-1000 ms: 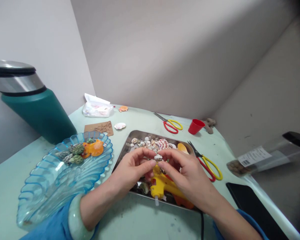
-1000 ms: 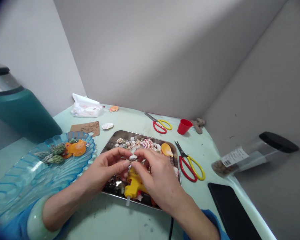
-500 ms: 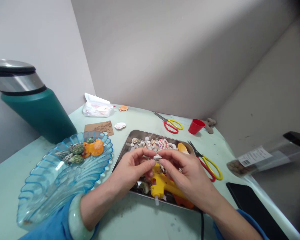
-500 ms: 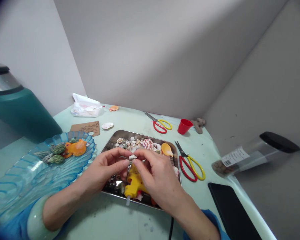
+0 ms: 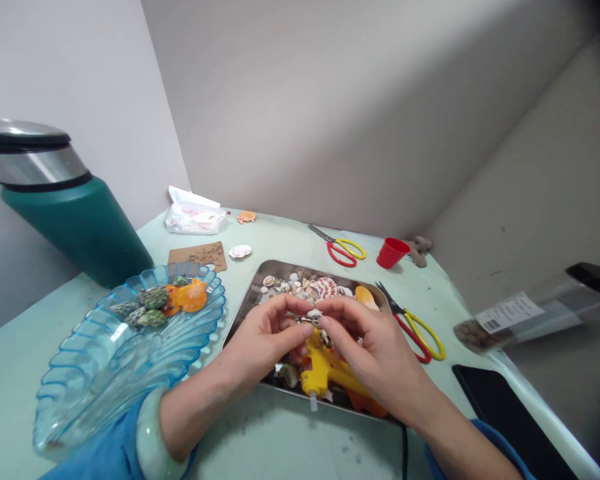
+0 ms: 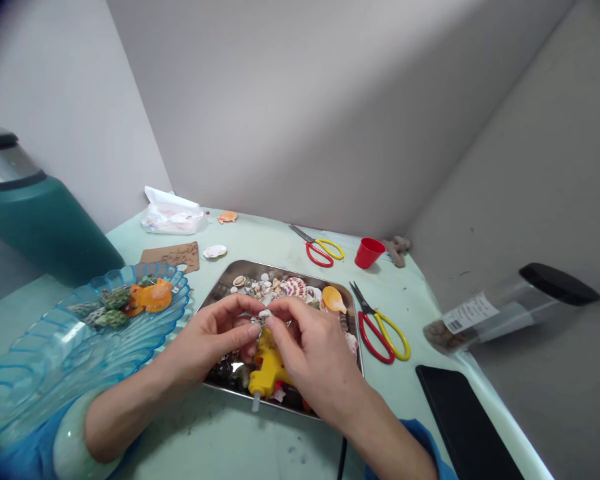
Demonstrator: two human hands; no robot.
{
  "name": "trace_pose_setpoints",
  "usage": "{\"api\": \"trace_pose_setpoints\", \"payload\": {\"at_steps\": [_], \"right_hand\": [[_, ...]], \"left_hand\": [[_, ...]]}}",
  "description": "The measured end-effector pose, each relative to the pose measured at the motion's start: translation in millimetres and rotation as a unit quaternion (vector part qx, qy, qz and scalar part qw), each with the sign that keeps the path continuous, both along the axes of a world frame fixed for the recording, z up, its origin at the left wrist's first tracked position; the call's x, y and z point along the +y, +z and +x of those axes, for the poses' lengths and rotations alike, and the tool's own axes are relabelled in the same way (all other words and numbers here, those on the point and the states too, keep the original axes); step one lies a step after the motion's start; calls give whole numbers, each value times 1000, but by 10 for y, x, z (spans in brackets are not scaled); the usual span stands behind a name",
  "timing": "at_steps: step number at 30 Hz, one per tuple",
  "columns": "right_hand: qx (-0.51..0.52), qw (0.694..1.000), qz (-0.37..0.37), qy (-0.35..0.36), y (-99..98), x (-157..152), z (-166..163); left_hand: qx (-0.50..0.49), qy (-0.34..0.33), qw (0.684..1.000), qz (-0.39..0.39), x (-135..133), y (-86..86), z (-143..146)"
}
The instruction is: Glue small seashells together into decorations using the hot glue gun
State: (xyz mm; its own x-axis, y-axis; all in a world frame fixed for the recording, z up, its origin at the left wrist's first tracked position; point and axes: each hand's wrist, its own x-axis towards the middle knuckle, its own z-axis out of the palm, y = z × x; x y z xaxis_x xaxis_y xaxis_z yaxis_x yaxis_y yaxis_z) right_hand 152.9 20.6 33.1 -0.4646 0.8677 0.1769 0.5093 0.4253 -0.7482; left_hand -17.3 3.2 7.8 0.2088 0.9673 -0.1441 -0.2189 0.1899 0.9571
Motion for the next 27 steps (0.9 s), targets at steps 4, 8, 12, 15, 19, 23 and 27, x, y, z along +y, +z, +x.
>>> {"api": "trace_pose_setpoints", "payload": {"at_steps": [4, 8, 12, 15, 19, 23, 27], "right_hand": [[7, 1000, -11, 4, -5, -21, -8], [20, 1000, -22, 9, -25, -22, -28], [33, 999, -22, 10, -51, -28, -45], [43, 999, -21, 5, -61, -46, -61], [40, 999, -5, 5, -72, -69, -82], [38, 999, 5, 7, -87, -70, -84], [24, 999, 44, -4, -103, -54, -83]], "left_hand": [[1, 9, 1000, 3, 6, -2, 0], [10, 21, 1000, 2, 12, -9, 3], [11, 22, 1000, -1, 10, 12, 15], [13, 20, 1000, 0, 9, 31, 23], [21, 30, 999, 5, 4, 33, 24], [27, 47, 999, 7, 5, 20, 21], [22, 57, 998, 7, 18, 8, 20]]}}
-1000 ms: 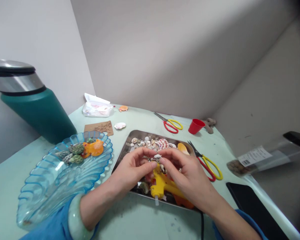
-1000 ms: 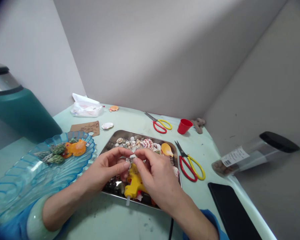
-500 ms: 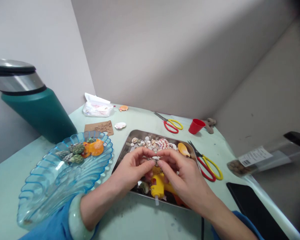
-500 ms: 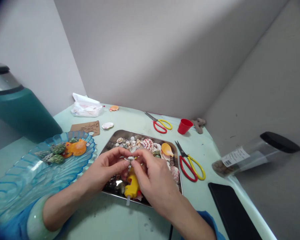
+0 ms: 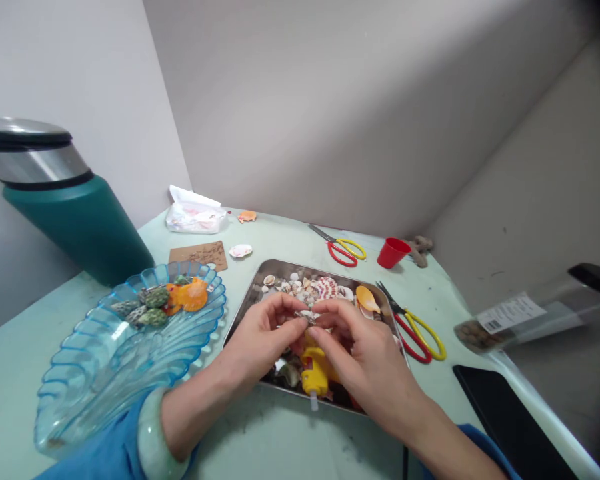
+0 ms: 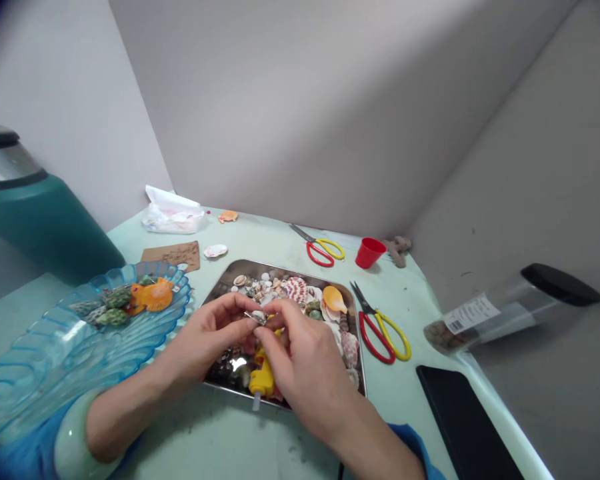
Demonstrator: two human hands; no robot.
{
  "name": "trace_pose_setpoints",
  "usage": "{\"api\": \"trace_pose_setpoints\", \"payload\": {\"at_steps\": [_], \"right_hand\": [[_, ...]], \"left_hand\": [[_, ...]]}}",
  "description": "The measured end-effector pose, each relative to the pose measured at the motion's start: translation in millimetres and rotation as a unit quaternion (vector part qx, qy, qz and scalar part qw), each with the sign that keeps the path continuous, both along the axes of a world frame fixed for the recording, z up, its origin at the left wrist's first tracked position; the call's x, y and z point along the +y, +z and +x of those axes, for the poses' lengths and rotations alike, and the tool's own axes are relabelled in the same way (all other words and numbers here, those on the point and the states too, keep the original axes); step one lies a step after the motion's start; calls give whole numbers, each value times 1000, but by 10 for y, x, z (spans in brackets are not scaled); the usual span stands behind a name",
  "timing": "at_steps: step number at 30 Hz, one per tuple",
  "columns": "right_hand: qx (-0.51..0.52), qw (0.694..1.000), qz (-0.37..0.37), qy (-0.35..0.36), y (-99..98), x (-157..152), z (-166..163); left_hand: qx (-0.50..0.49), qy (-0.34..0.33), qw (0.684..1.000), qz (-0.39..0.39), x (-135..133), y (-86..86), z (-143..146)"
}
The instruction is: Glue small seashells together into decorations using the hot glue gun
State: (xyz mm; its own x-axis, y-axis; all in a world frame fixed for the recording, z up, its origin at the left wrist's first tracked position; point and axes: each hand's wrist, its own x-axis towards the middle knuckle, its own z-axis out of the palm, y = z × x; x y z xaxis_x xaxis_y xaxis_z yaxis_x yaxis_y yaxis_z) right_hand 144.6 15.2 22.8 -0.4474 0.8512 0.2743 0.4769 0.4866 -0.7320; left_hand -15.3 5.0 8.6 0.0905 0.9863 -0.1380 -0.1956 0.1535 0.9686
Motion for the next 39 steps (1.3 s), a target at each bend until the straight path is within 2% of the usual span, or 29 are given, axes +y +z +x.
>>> {"api": "trace_pose_setpoints", "payload": {"at_steps": [4, 9, 17, 22, 26, 31, 36, 39], "right_hand": [[-29, 999, 31, -33, -3, 16, 13], [-12, 999, -10, -42, 29, 33, 52], [-2, 998, -53, -36, 26, 66, 68], [2, 996, -92, -19, 13, 79, 75], [-7, 999, -20, -25, 51, 67, 83], [-43, 996, 71, 14, 30, 71, 88], [-50, 996, 72, 15, 15, 86, 86], [-29, 999, 32, 4, 43, 97, 81]], "left_hand": [[-11, -6, 1000, -1, 5, -6, -3], [-20, -28, 999, 12, -5, -2, -12], [-9, -20, 999, 42, -13, -32, -30], [-9, -6, 999, 32, 8, -35, -28], [-17, 11, 1000, 8, 20, -27, -20], [-16, 17, 1000, -10, 23, -31, -23], [-11, -1, 1000, -19, 19, -39, -29], [-20, -6, 1000, -9, 15, -45, -31]]}}
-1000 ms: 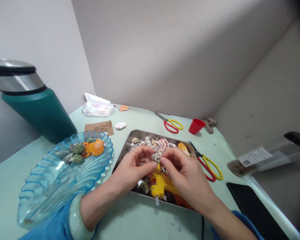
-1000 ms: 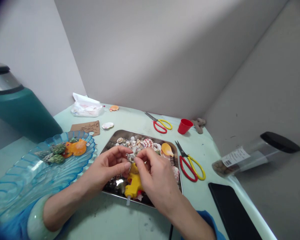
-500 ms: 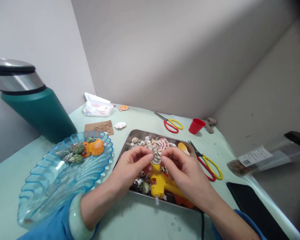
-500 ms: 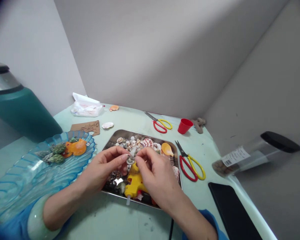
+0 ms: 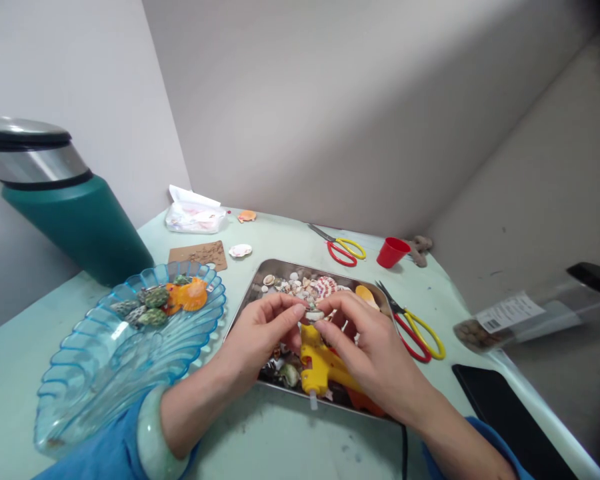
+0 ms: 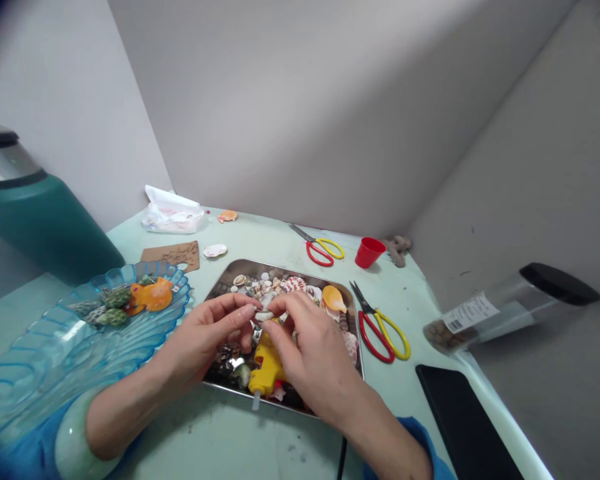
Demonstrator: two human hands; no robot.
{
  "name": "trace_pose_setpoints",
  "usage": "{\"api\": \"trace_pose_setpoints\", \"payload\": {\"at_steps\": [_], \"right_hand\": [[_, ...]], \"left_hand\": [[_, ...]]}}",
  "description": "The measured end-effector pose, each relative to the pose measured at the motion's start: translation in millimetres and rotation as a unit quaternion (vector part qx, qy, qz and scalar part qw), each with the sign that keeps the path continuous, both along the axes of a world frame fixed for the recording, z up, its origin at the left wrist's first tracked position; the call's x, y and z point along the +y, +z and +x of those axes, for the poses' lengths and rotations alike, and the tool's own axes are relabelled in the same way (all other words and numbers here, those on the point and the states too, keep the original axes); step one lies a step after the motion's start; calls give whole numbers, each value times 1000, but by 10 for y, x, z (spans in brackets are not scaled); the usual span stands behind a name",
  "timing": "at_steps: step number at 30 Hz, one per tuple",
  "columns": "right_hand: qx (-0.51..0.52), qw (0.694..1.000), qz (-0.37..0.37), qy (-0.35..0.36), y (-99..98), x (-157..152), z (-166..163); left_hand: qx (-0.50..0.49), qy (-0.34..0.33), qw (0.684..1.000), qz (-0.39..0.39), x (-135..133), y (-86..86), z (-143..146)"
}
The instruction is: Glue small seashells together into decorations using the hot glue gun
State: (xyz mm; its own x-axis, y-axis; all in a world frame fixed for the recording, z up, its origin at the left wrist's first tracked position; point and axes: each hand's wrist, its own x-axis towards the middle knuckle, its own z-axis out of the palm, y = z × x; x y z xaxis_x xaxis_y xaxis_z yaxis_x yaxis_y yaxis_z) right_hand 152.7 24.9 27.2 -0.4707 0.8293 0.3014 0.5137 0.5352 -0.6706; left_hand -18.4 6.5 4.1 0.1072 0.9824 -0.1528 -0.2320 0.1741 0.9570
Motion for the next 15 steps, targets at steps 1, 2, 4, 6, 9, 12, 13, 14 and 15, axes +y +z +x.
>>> {"api": "trace_pose_setpoints", "payload": {"at_steps": [1, 2, 4, 6, 9, 12, 13, 14, 15], "right_hand": [[10, 1000, -27, -2, 3, 6, 1], [21, 998, -57, -3, 1, 13, 3], [46, 992, -116, 0, -18, 26, 15], [66, 986, -151, 4, -44, 34, 29], [79, 984, -162, 3, -59, 34, 39], [63, 988, -143, 2, -41, 30, 33], [53, 990, -131, 1, -32, 31, 29], [42, 992, -119, -1, -24, 32, 25], [33, 993, -110, -3, -18, 33, 22]], "left_hand": [[-4, -2, 1000, 5, -2, -2, -1], [-6, -3, 1000, 10, -5, -4, -1], [-5, -3, 1000, 15, -9, -5, -1], [0, 0, 1000, 13, -10, -1, 2], [8, 10, 1000, 4, -4, 7, 10], [18, 20, 1000, -2, 2, 9, 11], [22, 20, 1000, -3, 3, 8, 9], [27, 18, 999, -4, 2, 7, 7], [31, 15, 999, -4, 1, 7, 4]]}}
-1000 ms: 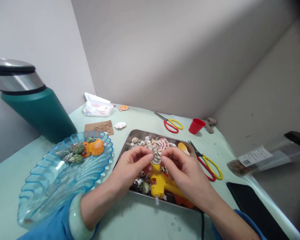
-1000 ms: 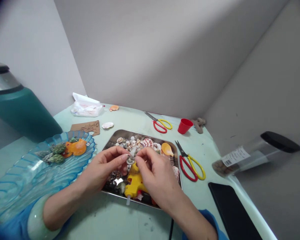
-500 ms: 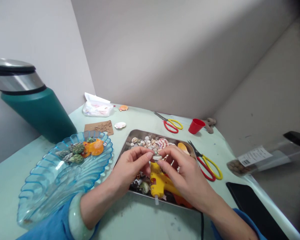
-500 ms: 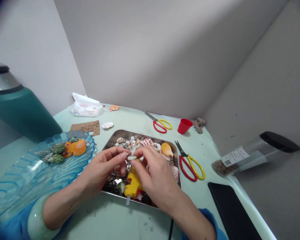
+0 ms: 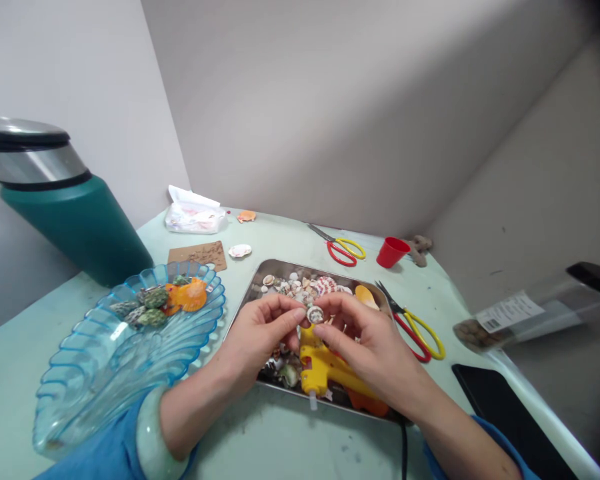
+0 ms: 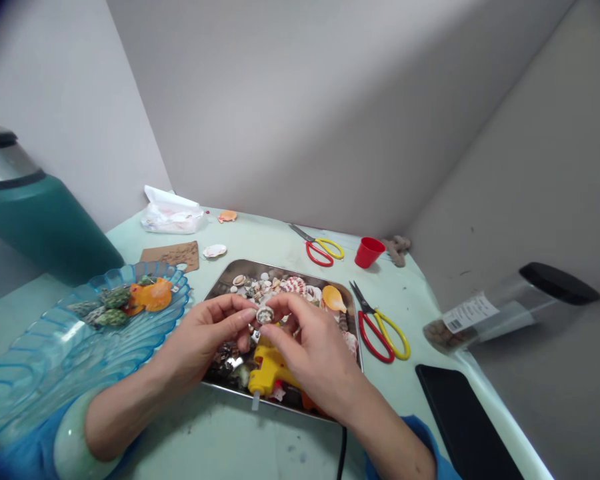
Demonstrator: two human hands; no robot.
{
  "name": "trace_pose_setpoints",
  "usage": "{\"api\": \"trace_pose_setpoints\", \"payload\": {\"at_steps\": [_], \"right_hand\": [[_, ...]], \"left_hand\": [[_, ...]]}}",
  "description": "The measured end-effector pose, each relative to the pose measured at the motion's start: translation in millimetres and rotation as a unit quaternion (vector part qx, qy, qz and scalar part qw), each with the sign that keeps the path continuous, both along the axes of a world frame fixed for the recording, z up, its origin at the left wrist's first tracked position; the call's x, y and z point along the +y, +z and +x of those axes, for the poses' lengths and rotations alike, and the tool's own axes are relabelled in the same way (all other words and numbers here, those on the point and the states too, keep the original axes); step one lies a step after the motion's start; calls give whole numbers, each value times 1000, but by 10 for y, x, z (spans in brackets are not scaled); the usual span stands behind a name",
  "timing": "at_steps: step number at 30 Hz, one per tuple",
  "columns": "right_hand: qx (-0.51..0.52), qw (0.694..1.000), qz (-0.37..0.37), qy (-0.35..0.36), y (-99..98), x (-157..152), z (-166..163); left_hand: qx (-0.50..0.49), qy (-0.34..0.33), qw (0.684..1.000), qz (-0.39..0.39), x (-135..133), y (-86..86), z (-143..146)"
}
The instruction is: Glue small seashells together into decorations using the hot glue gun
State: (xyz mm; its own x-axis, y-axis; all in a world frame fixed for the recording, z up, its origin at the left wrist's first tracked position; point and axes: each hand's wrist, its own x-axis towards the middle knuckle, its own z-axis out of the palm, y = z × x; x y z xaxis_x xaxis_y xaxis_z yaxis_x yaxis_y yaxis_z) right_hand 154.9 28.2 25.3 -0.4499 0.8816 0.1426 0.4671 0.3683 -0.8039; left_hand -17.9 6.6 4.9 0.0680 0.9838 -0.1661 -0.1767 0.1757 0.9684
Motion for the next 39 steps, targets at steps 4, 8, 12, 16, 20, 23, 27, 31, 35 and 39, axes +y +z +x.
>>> {"api": "trace_pose_setpoints", "payload": {"at_steps": [4, 8, 12, 16, 20, 23, 27, 31, 35, 39], "right_hand": [[-1, 1000, -10, 1, -7, 3, 0], [24, 999, -29, 3, -31, 1, 4], [15, 1000, -24, -5, -17, 1, -11], [13, 1000, -16, -6, 14, -8, -32], [-8, 1000, -2, -6, 17, -18, -40], [-18, 1000, 6, 0, 13, -24, -34], [-16, 1000, 21, 10, 22, -27, -23], [-14, 999, 39, 6, 18, -17, -18], [-18, 1000, 22, -11, -3, -12, -18], [-10, 1000, 11, -16, 1, -18, -28]], "left_hand": [[1, -6, 1000, -6, -8, 13, -2], [-15, -5, 1000, -16, -6, 28, 8], [-17, 0, 1000, -19, 2, 42, 15], [-29, -2, 999, -17, 0, 52, 19], [-32, -5, 999, -6, -3, 27, 19], [-38, -1, 999, 16, -4, 3, 15], [-42, -8, 999, 28, -9, 1, 5], [-34, -3, 999, 26, -7, 21, 5], [-38, 10, 999, 14, -3, 26, 11], [-40, 12, 999, 11, 0, 20, 16]]}}
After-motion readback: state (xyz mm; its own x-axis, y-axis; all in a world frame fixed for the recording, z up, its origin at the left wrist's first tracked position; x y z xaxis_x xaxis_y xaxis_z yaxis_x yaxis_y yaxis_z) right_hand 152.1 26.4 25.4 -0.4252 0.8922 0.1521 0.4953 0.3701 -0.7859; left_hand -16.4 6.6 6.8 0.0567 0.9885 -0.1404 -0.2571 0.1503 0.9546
